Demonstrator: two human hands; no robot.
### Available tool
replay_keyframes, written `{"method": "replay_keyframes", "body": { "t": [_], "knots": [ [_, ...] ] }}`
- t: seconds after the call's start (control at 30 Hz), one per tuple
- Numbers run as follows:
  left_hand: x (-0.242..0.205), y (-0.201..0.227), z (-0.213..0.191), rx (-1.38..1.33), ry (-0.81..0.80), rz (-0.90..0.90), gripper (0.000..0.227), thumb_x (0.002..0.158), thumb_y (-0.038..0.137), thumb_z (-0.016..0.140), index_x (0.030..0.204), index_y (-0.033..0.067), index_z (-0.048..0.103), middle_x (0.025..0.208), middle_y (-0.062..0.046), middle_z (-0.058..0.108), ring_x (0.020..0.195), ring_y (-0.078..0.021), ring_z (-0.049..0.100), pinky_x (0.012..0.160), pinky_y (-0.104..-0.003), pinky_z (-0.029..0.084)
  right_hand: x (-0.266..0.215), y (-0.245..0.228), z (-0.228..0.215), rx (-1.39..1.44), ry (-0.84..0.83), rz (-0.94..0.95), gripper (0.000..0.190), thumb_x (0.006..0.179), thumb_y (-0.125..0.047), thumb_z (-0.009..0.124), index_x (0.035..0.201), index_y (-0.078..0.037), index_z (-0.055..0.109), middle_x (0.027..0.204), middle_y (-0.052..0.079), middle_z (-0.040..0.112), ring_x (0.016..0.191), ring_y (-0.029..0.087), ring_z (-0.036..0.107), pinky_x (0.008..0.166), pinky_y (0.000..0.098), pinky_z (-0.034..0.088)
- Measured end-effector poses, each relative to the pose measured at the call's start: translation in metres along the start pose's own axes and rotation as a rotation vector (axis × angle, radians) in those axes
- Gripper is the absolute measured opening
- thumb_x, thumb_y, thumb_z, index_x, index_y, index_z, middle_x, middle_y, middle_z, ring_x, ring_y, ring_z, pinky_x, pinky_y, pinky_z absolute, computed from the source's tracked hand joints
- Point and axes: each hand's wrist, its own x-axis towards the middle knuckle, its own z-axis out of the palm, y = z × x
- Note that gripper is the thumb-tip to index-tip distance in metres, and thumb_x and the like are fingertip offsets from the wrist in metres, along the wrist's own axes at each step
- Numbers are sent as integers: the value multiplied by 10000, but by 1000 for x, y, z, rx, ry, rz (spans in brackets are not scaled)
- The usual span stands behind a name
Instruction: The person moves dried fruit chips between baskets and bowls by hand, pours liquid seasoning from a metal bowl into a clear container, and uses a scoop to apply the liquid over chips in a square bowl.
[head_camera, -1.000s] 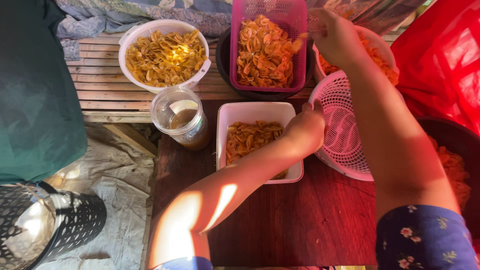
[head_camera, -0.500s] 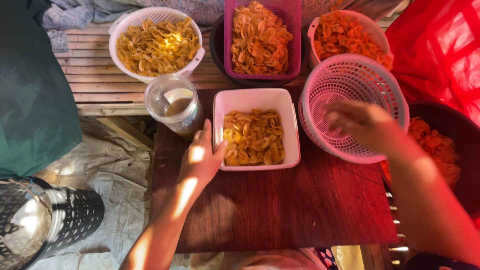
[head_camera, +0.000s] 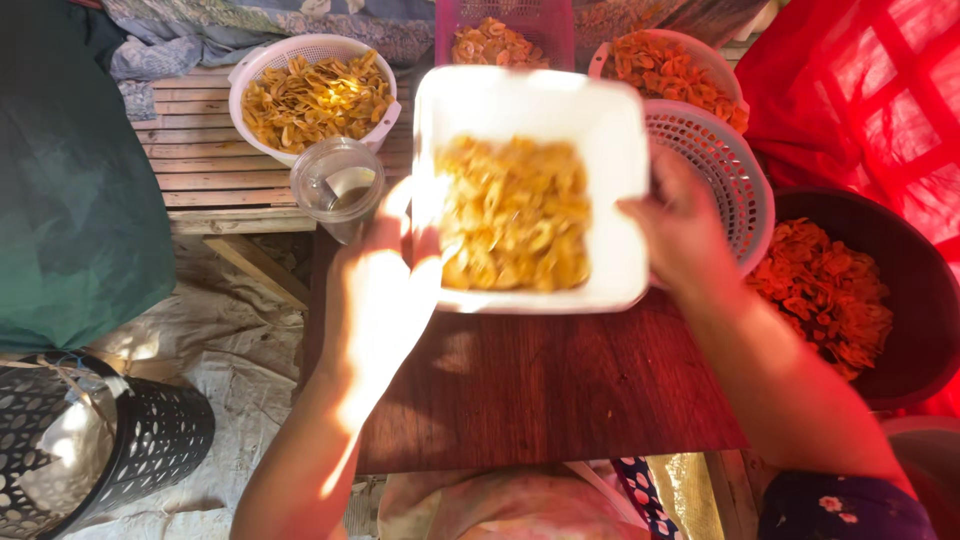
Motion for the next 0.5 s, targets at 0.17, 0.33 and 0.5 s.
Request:
{"method": "replay_keyframes", "body": {
  "t": [0.17,0.33,0.5],
  "knots": [
    [39,4,84,-394,119,-65,455,1026,330,634,1409,88,600,945,-130,728,877,-238,727,811,-374,580,28,-52,-87,-130,129,-290,552,908,178,518,1440,52,593,1249,96,645,1069,138,632,928,256,510],
    [45,-20,238,-312,-132,-157,772,918,406,673,1535,47,378,1189,-268,590,1024,-401,639,843,-439,544,25,-68,-118,-1036,385,-633,702,850,144,563,1544,41,557,1106,166,538,863,251,549,743,367,483],
    [50,-57,331,-483,-181,-144,754,956,237,674,1581,20,313,1306,-275,639,1156,-412,671,928,-449,556,27,-36,-112,-1552,300,-844,712,773,17,671,1470,59,531,1051,181,545,836,329,605,638,392,484]
  ]
}}
